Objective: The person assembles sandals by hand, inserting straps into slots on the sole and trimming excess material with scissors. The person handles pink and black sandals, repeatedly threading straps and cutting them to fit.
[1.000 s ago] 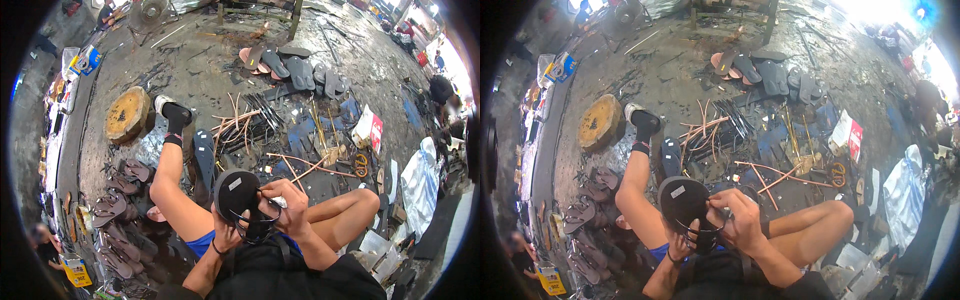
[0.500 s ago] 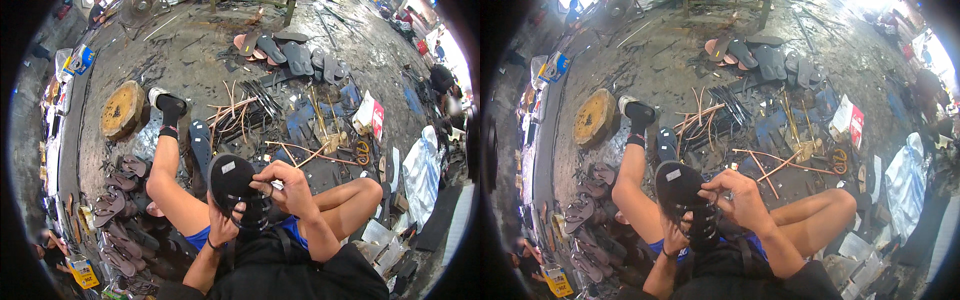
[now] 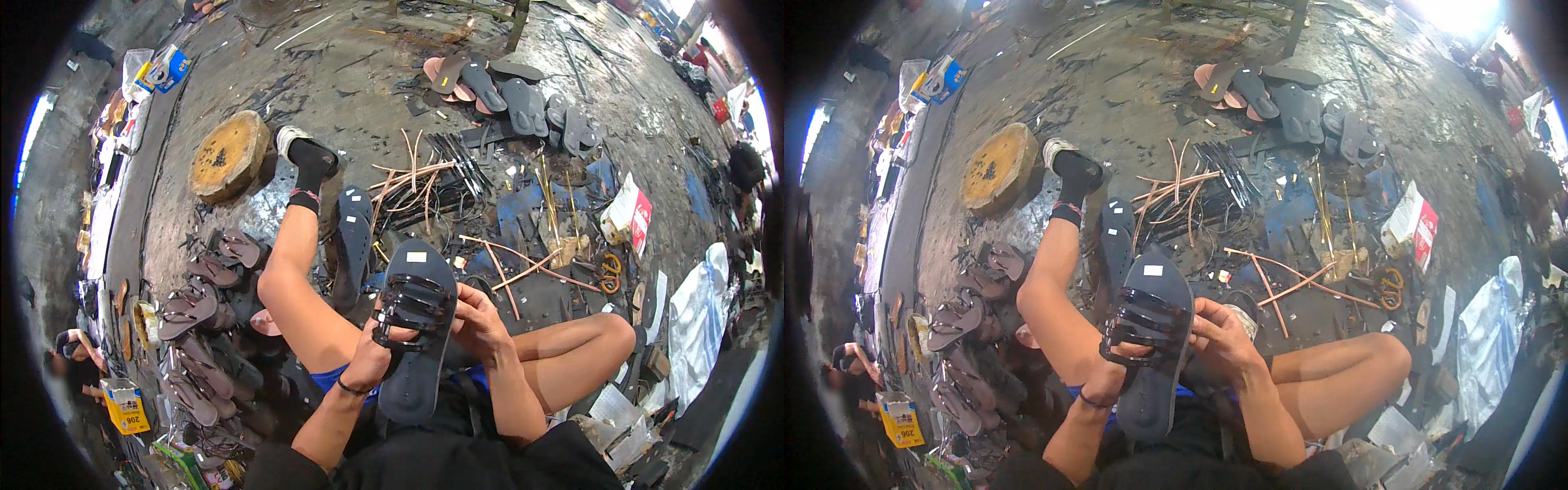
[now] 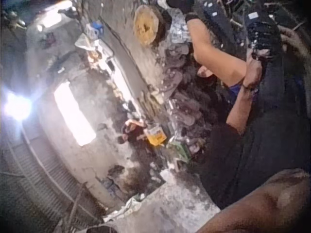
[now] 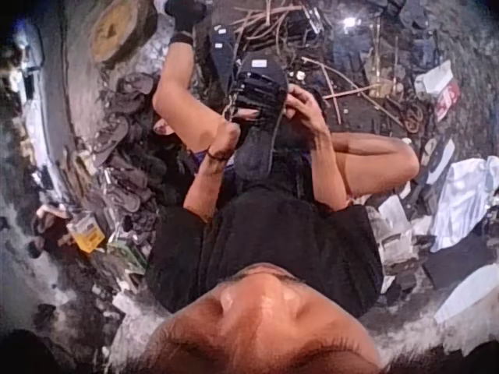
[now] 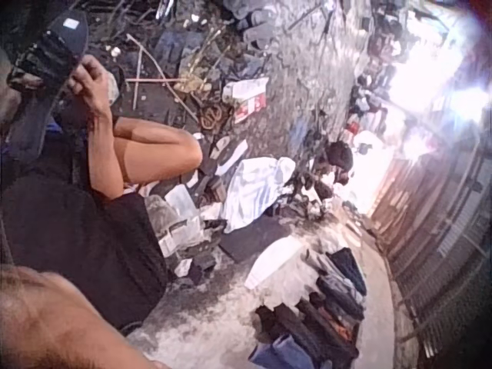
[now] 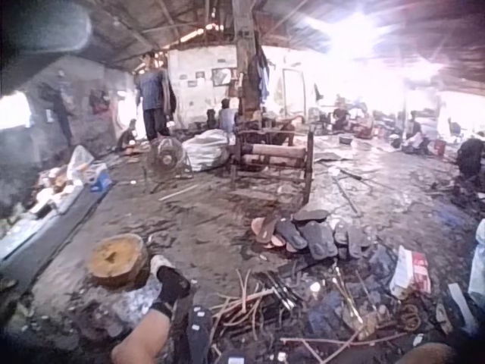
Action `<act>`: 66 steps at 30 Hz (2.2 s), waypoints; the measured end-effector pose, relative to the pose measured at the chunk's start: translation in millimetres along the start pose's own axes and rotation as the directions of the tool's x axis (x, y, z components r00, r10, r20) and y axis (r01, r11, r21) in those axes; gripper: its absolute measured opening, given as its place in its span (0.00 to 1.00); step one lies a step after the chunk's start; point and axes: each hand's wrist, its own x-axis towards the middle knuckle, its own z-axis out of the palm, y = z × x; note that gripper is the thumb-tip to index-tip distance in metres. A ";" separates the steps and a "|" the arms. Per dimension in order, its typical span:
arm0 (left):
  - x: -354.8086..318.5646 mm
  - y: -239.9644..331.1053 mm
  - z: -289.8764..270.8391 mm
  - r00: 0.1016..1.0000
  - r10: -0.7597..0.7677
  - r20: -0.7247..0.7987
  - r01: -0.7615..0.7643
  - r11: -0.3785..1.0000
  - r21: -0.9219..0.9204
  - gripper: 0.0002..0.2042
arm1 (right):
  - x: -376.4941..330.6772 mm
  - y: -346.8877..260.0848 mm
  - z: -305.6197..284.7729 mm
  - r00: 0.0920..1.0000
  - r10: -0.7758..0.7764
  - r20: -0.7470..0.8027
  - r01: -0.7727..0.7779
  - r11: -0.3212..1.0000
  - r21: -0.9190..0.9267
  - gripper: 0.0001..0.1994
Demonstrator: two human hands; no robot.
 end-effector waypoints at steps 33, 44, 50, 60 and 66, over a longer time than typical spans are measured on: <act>6.1 -1.3 3.4 0.989 0.146 -0.022 -0.147 0.986 -0.083 0.12 | -7.9 6.1 17.0 0.999 0.052 -0.016 -0.052 0.997 -0.057 0.14; 30.7 -7.9 16.2 0.913 0.375 -0.161 -0.372 0.927 0.051 0.31 | -10.7 13.4 36.5 0.970 -0.202 -0.134 0.111 0.862 -0.494 0.32; 18.2 -13.4 -16.6 0.982 0.191 0.012 -0.163 0.866 -0.472 0.26 | -15.2 -7.9 45.2 0.969 -0.123 -0.216 0.039 0.933 -0.357 0.30; 15.3 4.7 7.3 0.946 0.325 -0.003 -0.293 0.848 -0.441 0.25 | -15.9 -8.3 58.1 0.950 -0.221 -0.219 0.107 0.892 -0.439 0.31; 52.9 1.4 -8.5 0.662 0.748 -0.037 -0.621 0.576 0.532 0.25 | -1.2 32.0 59.9 0.814 -0.574 0.087 0.398 0.443 -0.804 0.31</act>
